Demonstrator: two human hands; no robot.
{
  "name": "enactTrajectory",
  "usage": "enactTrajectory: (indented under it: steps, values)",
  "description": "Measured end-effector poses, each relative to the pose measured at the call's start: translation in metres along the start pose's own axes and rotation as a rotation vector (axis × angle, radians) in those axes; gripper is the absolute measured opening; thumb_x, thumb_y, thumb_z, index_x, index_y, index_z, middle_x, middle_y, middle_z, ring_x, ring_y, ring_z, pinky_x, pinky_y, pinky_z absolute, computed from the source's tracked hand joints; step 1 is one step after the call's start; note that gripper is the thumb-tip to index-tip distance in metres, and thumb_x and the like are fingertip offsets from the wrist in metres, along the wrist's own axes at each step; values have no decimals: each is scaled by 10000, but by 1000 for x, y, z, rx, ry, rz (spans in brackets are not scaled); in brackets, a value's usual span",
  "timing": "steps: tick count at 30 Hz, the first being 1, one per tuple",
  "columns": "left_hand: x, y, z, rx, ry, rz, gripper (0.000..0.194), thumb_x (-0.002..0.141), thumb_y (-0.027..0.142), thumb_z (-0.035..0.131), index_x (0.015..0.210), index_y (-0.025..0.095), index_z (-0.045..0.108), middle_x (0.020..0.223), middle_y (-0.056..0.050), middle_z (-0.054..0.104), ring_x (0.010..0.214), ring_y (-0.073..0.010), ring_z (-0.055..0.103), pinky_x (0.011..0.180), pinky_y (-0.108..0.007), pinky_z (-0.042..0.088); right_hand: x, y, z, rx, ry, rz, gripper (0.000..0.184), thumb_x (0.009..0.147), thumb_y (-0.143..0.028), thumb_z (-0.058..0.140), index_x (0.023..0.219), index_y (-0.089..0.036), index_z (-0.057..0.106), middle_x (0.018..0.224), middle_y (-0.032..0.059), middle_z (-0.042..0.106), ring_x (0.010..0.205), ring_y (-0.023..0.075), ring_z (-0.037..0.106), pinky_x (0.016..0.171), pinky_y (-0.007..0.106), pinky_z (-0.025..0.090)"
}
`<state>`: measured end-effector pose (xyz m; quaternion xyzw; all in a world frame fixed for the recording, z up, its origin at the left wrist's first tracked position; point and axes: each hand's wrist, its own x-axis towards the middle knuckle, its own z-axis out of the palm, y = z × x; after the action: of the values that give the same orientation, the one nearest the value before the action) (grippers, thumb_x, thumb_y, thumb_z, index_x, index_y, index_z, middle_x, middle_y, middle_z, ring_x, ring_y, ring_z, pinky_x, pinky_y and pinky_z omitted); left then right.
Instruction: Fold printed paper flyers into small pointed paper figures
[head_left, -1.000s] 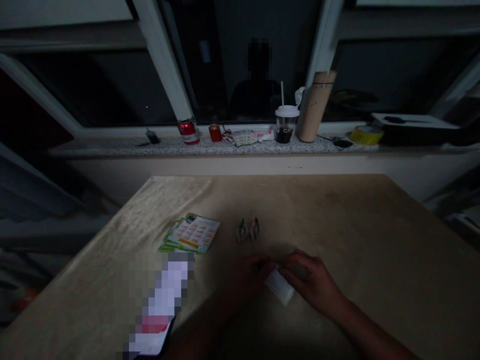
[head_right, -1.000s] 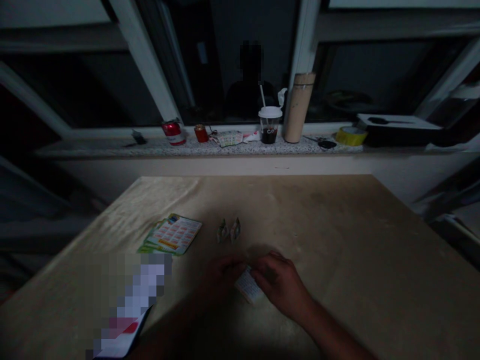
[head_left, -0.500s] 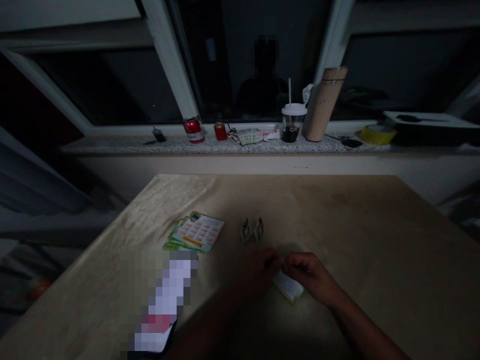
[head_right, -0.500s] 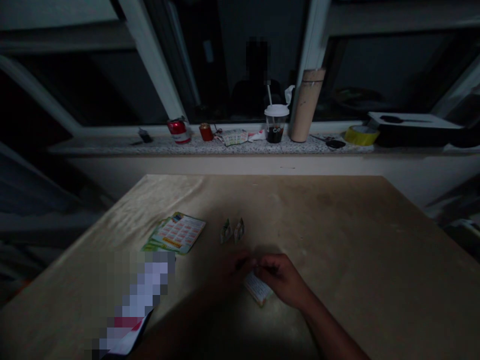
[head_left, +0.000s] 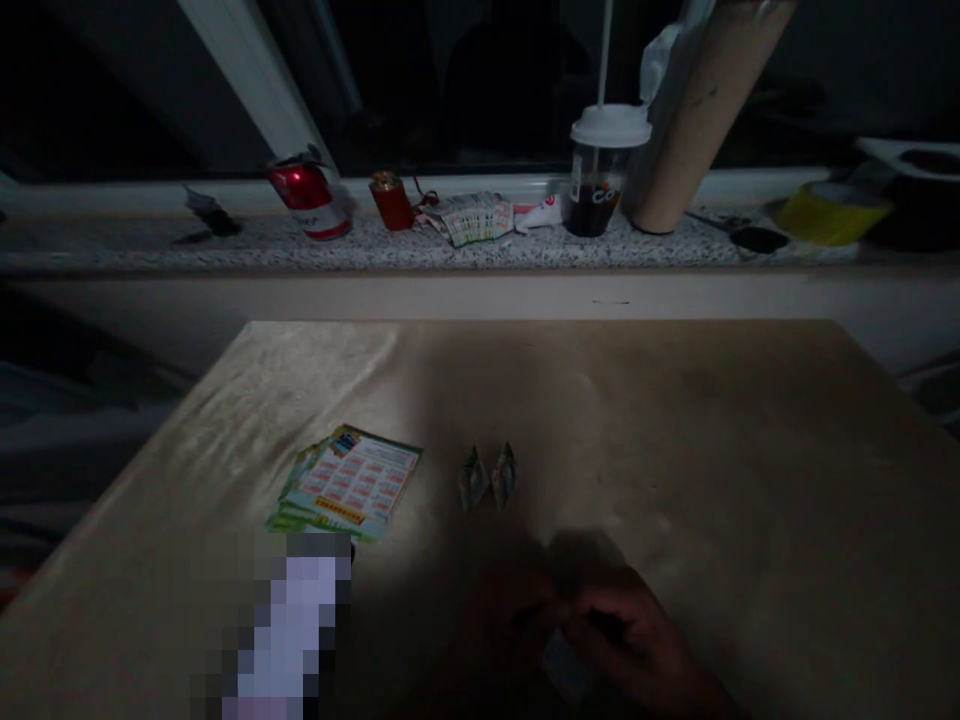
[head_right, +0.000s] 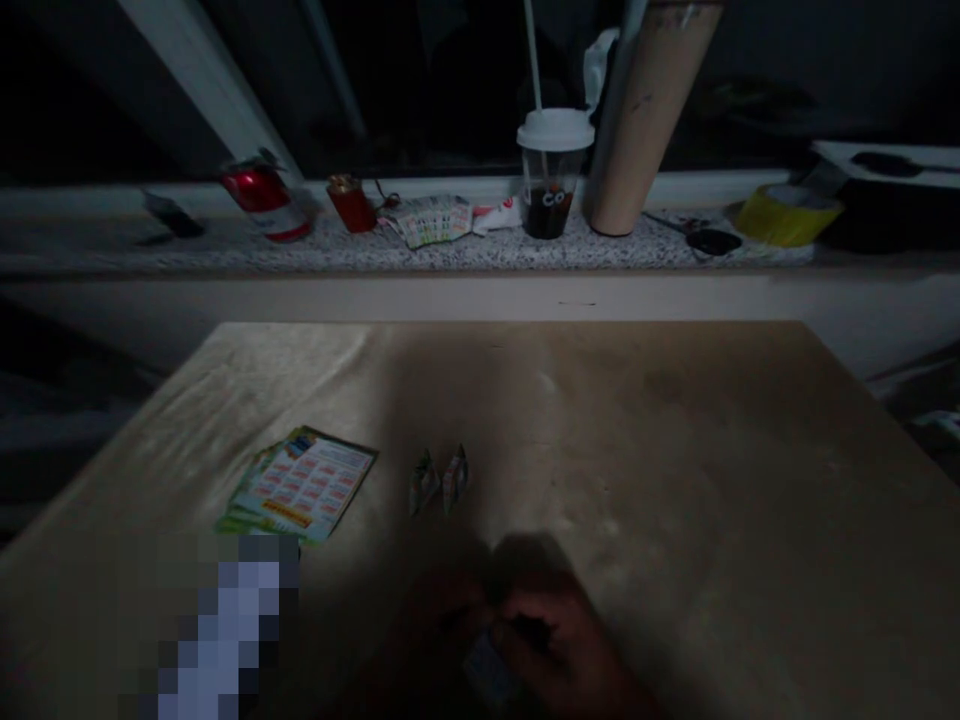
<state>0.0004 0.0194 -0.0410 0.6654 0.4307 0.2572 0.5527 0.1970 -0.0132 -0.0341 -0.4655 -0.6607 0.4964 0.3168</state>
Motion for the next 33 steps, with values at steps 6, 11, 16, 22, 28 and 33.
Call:
enactTrajectory:
  steps: [6, 11, 16, 22, 28, 33]
  values:
    - [3, 3, -1, 23, 16, 7, 381, 918, 464, 570, 682, 187, 683, 604, -5, 555, 595, -147, 463, 604, -285, 367, 7, -6, -3, 48, -23, 52, 278, 955, -303, 572, 708, -202, 649, 583, -24, 536, 548, 128, 488, 532, 244, 386]
    - [13, 7, -5, -121, 72, -6, 376, 891, 464, 612, 659, 169, 634, 588, 25, 485, 562, -120, 429, 541, -245, 325, 18, -15, -8, 253, 6, 63, 394, 941, -420, 602, 628, -190, 536, 577, -53, 392, 532, 107, 374, 511, 241, 312]
    - [13, 12, -5, -161, 105, 34, 464, 858, 577, 619, 672, 152, 610, 573, 41, 448, 533, -101, 397, 512, -222, 324, 18, -12, -7, 273, -11, -8, 406, 927, -479, 604, 657, -186, 526, 594, -52, 392, 539, 103, 352, 506, 239, 305]
    - [11, 17, -7, -176, 190, 72, 458, 835, 564, 655, 649, 150, 589, 555, 49, 451, 515, -92, 403, 502, -217, 322, 20, -12, -14, 220, -39, -111, 389, 921, -440, 625, 648, -177, 539, 603, -45, 386, 547, 100, 337, 506, 244, 278]
    - [11, 26, -15, -190, 230, 69, 403, 833, 520, 669, 670, 158, 598, 559, 33, 518, 515, -105, 475, 507, -221, 368, 19, -16, -22, 179, -39, -151, 434, 919, -461, 623, 609, -185, 496, 581, -59, 328, 529, 94, 289, 493, 250, 231]
    - [16, 22, -13, -203, 242, 47, 407, 841, 526, 644, 669, 163, 584, 553, 26, 533, 502, -111, 495, 492, -221, 384, 18, -10, -24, 144, -26, -131, 459, 957, -505, 558, 631, -202, 449, 576, -70, 298, 514, 91, 268, 473, 240, 212]
